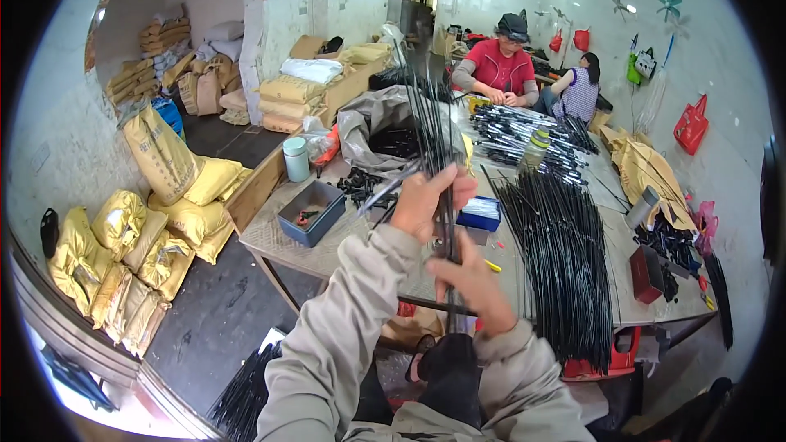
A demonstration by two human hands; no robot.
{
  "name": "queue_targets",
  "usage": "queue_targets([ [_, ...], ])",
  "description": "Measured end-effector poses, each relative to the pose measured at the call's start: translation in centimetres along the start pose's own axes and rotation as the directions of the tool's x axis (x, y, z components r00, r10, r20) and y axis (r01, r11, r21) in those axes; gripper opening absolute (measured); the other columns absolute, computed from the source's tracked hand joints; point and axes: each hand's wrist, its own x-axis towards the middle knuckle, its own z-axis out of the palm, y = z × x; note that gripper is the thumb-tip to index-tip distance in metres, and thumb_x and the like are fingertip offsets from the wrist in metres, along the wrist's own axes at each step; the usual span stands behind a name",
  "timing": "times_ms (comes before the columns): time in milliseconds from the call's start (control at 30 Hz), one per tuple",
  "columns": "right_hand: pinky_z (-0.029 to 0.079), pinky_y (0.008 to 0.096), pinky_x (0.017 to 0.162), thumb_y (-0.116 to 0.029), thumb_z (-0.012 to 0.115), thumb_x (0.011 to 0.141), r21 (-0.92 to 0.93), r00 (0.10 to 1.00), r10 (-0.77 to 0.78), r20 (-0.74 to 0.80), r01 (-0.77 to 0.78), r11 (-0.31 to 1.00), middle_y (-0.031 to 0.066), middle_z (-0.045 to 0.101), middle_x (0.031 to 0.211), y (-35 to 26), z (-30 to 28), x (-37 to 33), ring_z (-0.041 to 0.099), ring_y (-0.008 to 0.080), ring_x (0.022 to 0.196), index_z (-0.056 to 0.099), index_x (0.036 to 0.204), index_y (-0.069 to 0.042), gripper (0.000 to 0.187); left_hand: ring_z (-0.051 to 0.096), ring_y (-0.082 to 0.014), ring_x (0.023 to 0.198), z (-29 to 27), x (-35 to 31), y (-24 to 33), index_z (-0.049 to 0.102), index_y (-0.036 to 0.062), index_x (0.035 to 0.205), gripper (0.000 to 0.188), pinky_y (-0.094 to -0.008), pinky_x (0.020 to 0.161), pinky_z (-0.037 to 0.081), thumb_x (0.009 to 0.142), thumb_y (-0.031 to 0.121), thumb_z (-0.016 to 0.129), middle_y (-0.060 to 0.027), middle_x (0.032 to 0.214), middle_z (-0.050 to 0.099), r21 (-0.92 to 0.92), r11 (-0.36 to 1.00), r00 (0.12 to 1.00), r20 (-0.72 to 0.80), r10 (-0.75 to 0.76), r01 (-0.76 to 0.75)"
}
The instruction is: Manually assembling and trimming industrial brush components at a workstation.
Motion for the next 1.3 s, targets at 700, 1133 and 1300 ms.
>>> queue_targets([
  [700, 0.047, 0.0245, 0.049, -0.013, 0.045, 0.092, -0.541, 0.764, -0.582, -0.277, 0.377, 0.752, 0.0054, 0.056, 0.061, 4.1, -0.3, 3.2, 0.055, 0.0094, 0.050, 0.047, 0.084, 0.000, 0.015, 0.064, -0.0209, 0.083, -3.3, -2.0, -2.1, 0.053, 0.0016, 0.099, 0.016, -0.0318, 0.072, 0.053, 0.092, 0.014, 0.047, -0.0130, 0.094, 0.063, 0.086, 0.993, 0.996, -0.043, 0.081, -0.077],
  [1133, 0.025, 0.0193, 0.034, -0.023, 0.045, 0.091, -0.047, 0.696, -0.286, -0.659, 0.342, 0.938, -0.0009, 0.042, 0.050, 0.6, -11.9, 3.7, 0.035, 0.0050, 0.037, 0.050, 0.083, -0.006, 0.019, 0.038, -0.0071, 0.049, -5.6, -2.4, 2.4, 0.053, 0.0026, 0.097, 0.019, -0.0217, 0.044, 0.032, 0.093, 0.020, 0.047, 0.0000, 0.062, 0.045, -0.266, 0.961, 0.997, -0.048, 0.060, -0.071],
  [1300, 0.024, 0.0192, 0.033, -0.019, 0.048, 0.089, -0.031, 0.859, -0.221, -0.461, 0.233, 0.972, -0.0004, 0.041, 0.050, 0.5, -7.1, 4.0, 0.033, 0.0052, 0.035, 0.050, 0.080, -0.005, 0.016, 0.054, -0.0124, 0.062, -3.9, -0.9, -0.7, 0.053, 0.0001, 0.104, 0.028, -0.0258, 0.056, 0.045, 0.094, 0.025, 0.046, -0.0063, 0.078, 0.058, -0.201, 0.980, 0.997, 0.072, 0.020, -0.005],
])
